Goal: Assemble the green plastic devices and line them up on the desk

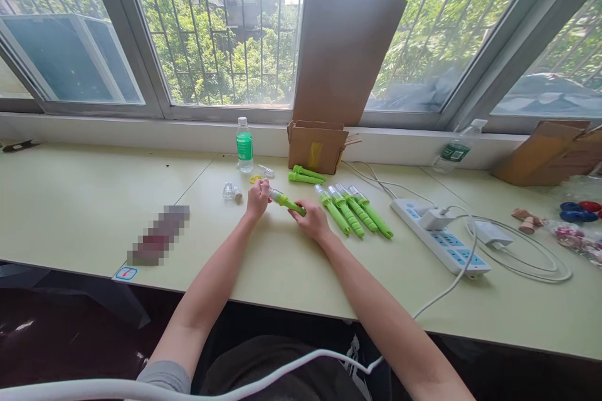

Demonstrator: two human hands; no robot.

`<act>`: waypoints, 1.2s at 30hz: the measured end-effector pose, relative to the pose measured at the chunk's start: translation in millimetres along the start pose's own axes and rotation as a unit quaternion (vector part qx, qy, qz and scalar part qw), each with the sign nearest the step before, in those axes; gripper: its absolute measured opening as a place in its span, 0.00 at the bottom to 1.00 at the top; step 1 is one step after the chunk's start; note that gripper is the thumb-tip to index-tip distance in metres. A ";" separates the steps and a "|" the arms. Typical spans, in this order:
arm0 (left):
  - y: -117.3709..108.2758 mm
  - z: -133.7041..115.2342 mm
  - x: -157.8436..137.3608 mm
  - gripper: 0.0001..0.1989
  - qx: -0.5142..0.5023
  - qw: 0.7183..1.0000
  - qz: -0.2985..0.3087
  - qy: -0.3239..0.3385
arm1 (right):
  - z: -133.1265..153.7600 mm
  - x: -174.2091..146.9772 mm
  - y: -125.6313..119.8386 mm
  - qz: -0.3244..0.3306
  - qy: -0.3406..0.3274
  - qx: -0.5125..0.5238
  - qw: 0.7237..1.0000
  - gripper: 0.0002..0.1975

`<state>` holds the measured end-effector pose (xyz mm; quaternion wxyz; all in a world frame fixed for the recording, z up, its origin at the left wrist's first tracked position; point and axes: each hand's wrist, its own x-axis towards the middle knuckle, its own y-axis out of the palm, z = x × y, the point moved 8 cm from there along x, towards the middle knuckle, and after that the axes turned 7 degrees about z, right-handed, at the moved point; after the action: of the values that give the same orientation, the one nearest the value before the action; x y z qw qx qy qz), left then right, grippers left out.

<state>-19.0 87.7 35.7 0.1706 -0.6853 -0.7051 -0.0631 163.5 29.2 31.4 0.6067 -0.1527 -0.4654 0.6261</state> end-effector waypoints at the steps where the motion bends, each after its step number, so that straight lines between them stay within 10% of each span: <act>1: 0.4 -0.2 0.6 0.17 -0.004 1.000 0.001 0.003 | 0.9 -0.4 -0.1 0.002 0.000 -0.003 1.000 0.11; 36: 16.0 9.6 -5.4 0.32 -0.254 0.958 0.044 -0.130 | -4.8 0.8 3.5 -0.003 0.012 0.003 1.000 0.19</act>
<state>-4.7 86.5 22.6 -0.0992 -0.7385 -0.6514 -0.1432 164.8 32.5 26.5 0.6149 -0.1573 -0.4565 0.6235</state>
